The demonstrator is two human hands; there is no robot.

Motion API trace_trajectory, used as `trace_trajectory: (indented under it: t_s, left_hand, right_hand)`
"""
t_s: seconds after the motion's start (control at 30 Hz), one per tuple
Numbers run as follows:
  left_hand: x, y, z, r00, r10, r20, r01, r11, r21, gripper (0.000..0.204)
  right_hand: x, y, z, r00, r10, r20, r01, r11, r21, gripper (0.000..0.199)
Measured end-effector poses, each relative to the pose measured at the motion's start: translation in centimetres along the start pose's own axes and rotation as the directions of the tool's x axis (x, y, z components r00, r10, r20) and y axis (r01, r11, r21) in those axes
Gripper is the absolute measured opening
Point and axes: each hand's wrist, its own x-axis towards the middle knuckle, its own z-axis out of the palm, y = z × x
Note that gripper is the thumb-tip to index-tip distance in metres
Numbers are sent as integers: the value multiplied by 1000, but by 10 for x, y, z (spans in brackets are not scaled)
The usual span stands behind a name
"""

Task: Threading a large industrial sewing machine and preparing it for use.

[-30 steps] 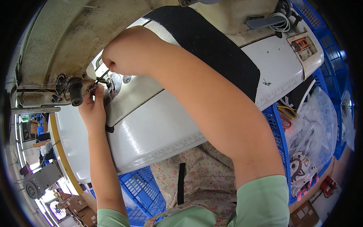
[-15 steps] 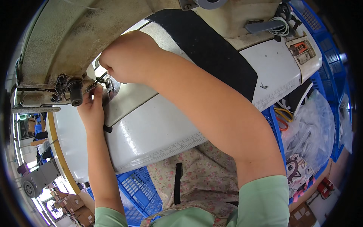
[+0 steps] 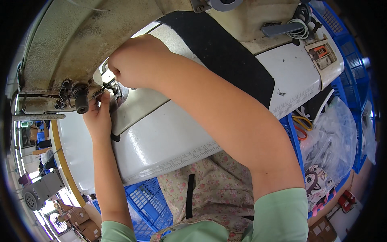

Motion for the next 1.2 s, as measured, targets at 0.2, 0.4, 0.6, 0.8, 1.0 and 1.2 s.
trace_trajectory:
  t_s: [0.2, 0.4, 0.6, 0.8, 1.0, 1.2]
  left_hand:
    - [0, 3, -2, 997, -80, 23, 80, 997, -2, 29]
    - [-1, 5, -1, 997, -76, 9, 76, 997, 23, 28]
    - [1, -2, 2, 999, -38, 25, 41, 992, -119, 28]
    - [2, -8, 2, 999, -39, 24, 42, 988, -146, 28]
    - [1, -3, 2, 1000, 5, 7, -3, 980, -199, 25]
    - [0, -5, 3, 1000, -26, 16, 28, 985, -168, 24]
  right_hand:
    - [-1, 2, 0, 1000, 6, -17, -6, 1000, 9, 8]
    - [0, -2, -3, 998, 53, 31, -53, 998, -26, 9]
    - [-1, 0, -2, 1000, 15, -1, -15, 999, -43, 10]
    - [0, 3, 1, 998, -33, -46, 31, 999, -34, 8]
    - [-1, 1, 4, 996, -60, -71, 57, 998, -37, 7]
    - [-2, -1, 4, 997, -42, -65, 39, 998, -56, 7]
